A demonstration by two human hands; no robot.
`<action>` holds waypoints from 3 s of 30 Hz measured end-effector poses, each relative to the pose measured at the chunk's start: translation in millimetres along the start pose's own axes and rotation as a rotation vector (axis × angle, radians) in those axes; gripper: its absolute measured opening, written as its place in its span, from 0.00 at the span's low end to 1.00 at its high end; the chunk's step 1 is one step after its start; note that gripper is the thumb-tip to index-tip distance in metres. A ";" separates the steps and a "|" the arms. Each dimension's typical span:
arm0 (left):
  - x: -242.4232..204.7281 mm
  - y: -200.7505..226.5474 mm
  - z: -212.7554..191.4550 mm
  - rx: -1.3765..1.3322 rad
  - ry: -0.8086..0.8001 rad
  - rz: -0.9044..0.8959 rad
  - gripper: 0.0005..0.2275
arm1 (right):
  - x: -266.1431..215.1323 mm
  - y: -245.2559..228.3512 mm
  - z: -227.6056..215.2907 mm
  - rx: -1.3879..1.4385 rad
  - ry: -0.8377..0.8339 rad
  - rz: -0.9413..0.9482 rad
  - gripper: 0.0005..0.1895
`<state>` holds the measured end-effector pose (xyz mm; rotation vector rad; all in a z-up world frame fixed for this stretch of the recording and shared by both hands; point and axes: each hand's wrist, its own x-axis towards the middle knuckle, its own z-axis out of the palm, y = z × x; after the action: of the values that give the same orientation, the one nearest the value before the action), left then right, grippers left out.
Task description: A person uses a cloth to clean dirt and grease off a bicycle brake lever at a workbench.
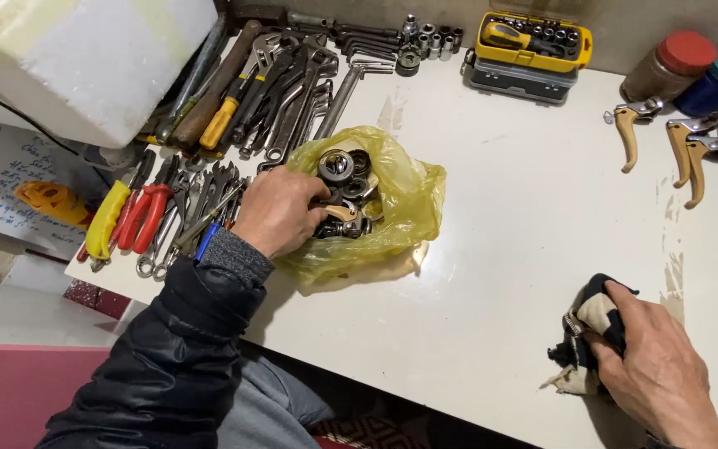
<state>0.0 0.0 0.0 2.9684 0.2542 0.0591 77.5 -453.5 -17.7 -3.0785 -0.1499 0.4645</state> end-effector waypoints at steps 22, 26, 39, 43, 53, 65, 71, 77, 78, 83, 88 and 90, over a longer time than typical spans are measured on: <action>-4.3 -16.6 12.8 0.215 0.097 0.085 0.11 | -3.4 -1.1 2.9 0.052 0.042 0.001 0.39; -5.7 -20.8 5.8 0.249 0.319 0.033 0.10 | 1.2 -0.3 2.1 0.029 -0.011 0.014 0.37; -24.7 46.9 -26.1 -0.603 0.220 0.023 0.13 | -28.8 -18.7 -55.0 0.734 -0.024 0.058 0.30; -37.1 79.7 -33.1 -0.908 0.049 0.049 0.15 | -67.9 -62.9 -102.3 1.319 -0.080 0.066 0.28; -63.3 133.1 -11.9 -1.362 0.041 0.232 0.16 | -94.9 -109.6 -83.5 1.802 -0.018 -0.486 0.05; -72.4 144.3 -38.3 -1.607 -0.040 0.236 0.20 | -85.3 -149.2 -96.5 1.644 0.122 -0.583 0.21; -76.6 159.4 -49.1 -1.918 -0.066 0.117 0.19 | -78.5 -157.7 -91.3 1.607 0.135 -0.510 0.13; -64.4 145.4 -26.6 -1.938 0.022 0.096 0.20 | -77.6 -174.5 -106.5 1.840 0.158 -0.410 0.09; -60.8 140.6 -21.2 -1.908 0.048 0.076 0.19 | -71.6 -168.9 -103.6 1.867 0.162 -0.430 0.09; -57.9 130.6 -12.7 -1.768 0.100 0.089 0.15 | -76.3 -170.3 -103.2 1.661 0.154 -0.598 0.11; -66.3 138.9 -23.7 -1.532 0.131 0.135 0.11 | -74.8 -161.4 -90.0 1.342 0.157 -0.744 0.28; -69.5 138.5 -31.0 -1.154 0.079 0.172 0.02 | -70.6 -150.6 -82.8 1.227 0.094 -0.797 0.21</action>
<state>-47.1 -141.7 51.5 1.8290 -0.0401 0.2464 21.1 -311.4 87.9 -1.6469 -0.7159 0.2087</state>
